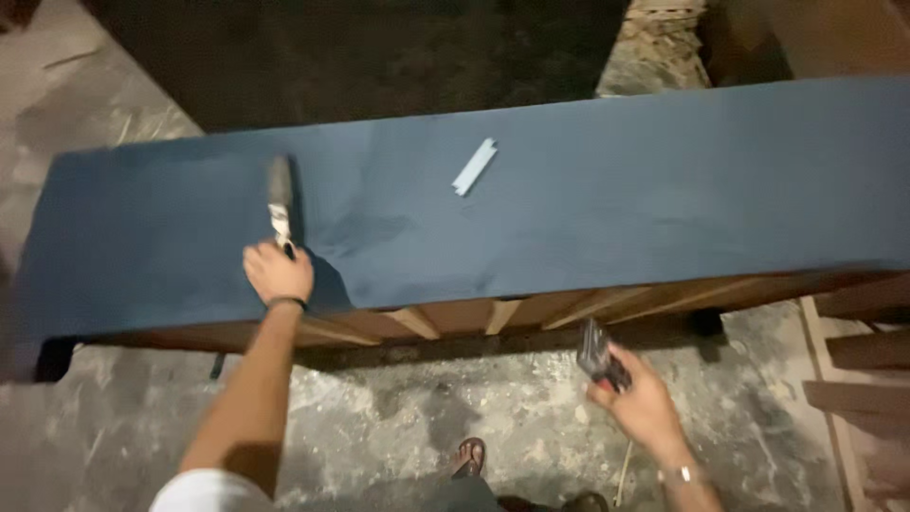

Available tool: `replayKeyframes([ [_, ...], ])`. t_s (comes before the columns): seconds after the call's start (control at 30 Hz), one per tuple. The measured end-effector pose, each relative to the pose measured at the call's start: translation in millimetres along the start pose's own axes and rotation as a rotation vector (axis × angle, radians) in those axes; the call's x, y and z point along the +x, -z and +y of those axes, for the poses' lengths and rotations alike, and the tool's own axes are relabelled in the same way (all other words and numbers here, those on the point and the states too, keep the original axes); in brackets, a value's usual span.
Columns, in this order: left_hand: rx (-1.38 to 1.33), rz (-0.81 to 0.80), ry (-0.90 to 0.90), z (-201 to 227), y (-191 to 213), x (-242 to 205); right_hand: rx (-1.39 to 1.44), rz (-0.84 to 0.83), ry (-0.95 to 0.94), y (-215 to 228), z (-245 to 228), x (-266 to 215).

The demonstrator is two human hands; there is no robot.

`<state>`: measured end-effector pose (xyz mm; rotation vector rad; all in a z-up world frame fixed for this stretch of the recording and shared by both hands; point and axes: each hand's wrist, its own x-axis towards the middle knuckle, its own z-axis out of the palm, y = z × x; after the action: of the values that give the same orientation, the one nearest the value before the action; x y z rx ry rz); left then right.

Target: The person staples blue fabric onto a wooden frame using a staple gun, then trims excess fabric with shears. The person repeats this process along the edges of the frame, smoothing and securing the fabric as they work.

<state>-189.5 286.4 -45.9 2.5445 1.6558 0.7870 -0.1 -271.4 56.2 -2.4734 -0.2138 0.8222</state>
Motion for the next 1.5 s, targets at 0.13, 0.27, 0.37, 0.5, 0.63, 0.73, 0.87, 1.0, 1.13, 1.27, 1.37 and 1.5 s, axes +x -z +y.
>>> replayKeyframes([
  [0.13, -0.067, 0.049, -0.208, 93.5, 8.3, -69.3, 0.006, 0.179, 0.098, 56.7, -19.8, 23.8],
  [0.27, -0.442, -0.151, -0.338, 218.7, 31.1, -131.4, -0.165, 0.461, 0.434, 121.5, -7.2, 74.9],
  [0.37, -0.637, -0.265, -0.461, 336.0, 39.3, -175.1, -0.188, 0.543, 0.547, 177.9, 19.5, 127.6],
  [0.5, -0.665, -0.285, -0.607, 482.0, 30.9, -211.4, -0.253, 0.590, 0.602, 242.5, 59.5, 183.7],
  [0.63, -0.553, -0.325, -0.629, 591.2, 14.1, -242.0, -0.298, 0.517, 0.630, 301.4, 109.0, 230.8],
  [0.73, -0.492, -0.284, -0.601, 640.9, 2.0, -254.5, -0.339, 0.484, 0.571, 337.4, 131.7, 275.1],
  [0.87, -0.431, -0.211, -0.536, 694.5, -9.0, -266.0, -0.314, 0.488, 0.670, 368.4, 148.4, 330.0],
  [1.0, -0.434, -0.271, -0.455, 746.5, -7.4, -276.6, -0.321, 0.398, 0.768, 385.7, 140.0, 381.6],
  [1.13, -0.496, -0.145, -0.604, 784.4, 13.6, -305.3, -0.081, 0.311, 0.942, 415.9, 158.4, 392.8],
  [1.27, -0.609, -0.815, -0.849, 839.8, 16.6, -340.7, -0.281, 0.501, 0.469, 484.2, 250.9, 378.7],
  [1.37, -0.625, -0.844, -1.186, 894.9, 7.7, -368.3, -0.324, 0.545, 0.451, 537.0, 332.1, 373.1],
  [1.5, -0.371, -0.847, -1.306, 966.1, -2.0, -401.8, -0.422, 0.326, 0.650, 575.3, 383.0, 393.4],
])
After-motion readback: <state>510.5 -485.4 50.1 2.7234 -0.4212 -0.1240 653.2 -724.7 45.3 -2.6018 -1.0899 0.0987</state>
